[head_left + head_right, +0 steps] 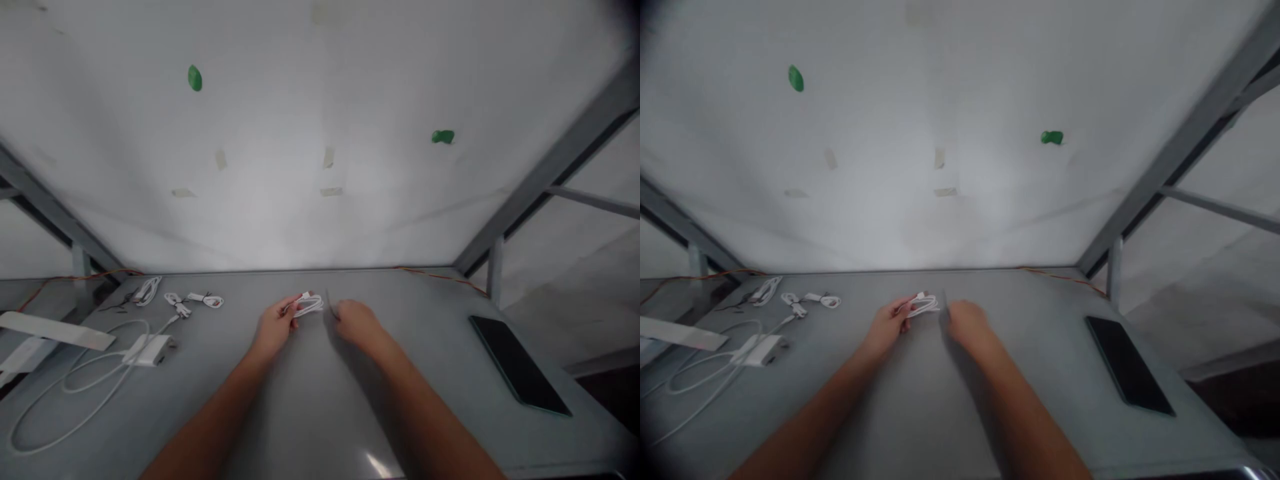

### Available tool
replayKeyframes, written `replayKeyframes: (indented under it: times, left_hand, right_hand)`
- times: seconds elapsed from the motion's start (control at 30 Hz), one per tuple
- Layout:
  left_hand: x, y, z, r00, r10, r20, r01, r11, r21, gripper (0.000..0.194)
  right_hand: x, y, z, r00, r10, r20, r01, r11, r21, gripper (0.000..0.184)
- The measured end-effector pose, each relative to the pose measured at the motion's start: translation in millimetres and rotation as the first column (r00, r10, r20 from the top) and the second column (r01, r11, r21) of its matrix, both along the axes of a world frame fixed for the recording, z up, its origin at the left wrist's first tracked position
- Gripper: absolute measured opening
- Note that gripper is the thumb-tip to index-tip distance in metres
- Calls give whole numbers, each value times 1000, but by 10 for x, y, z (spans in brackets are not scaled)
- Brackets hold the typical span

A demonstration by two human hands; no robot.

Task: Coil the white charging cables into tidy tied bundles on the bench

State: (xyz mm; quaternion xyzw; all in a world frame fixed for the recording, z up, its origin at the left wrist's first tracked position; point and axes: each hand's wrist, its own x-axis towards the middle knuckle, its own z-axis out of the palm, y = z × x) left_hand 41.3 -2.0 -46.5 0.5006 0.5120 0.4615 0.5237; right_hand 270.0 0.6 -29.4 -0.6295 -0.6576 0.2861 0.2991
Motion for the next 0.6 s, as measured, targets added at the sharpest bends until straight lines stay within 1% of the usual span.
replayKeyframes:
  times: [0.03, 0.1, 0.13, 0.17, 0.23, 0.3, 0.37, 0.47, 0.53, 0.6]
  left_hand:
    - [-4, -5, -13, 999, -4, 49, 5, 1000, -16, 49]
    - [-18, -13, -31, 990, -3, 141, 8, 999, -33, 60]
    - [-26, -16, -35, 983, 2, 186, 5, 999, -38, 66]
    - [-32, -17, -34, 973, 7, 230, 3, 999, -40, 71]
    - [-35, -22, -24, 949, 12, 316, 1, 999, -42, 79]
    - [-20, -34, -11, 922, 3, 387, 22, 998, -60, 83]
    - [11, -52, -7, 900, -22, 435, 74, 992, -102, 83]
    - [57, -71, -20, 891, -69, 449, 146, 979, -139, 72]
    - [65, -63, -35, 910, -67, 410, 128, 984, -123, 62]
    - [48, -39, -46, 941, -28, 337, 62, 994, -92, 56]
  right_hand:
    - [-130, 22, 4, 997, 6, 81, -8, 1000, 20, 25]
    - [-328, 63, -5, 992, -23, 127, 15, 998, 69, 14]
    - [-394, 79, -22, 996, -38, 85, 31, 996, 85, 9]
    - [-441, 92, -47, 999, -51, 8, 50, 994, 93, 5]
    - [-493, 105, -109, 980, -58, -191, 74, 994, 78, 8]
    - [-517, 96, -162, 931, -34, -363, 59, 997, 56, 13]
    - [-541, 66, -182, 888, 21, -460, 3, 999, 53, 14]
    - [-588, 6, -158, 859, 83, -506, -62, 996, 58, 13]
    - [-614, -26, -136, 844, 85, -529, -76, 996, 38, 15]
    - [-629, -47, -132, 836, 67, -545, -84, 996, -6, 19]
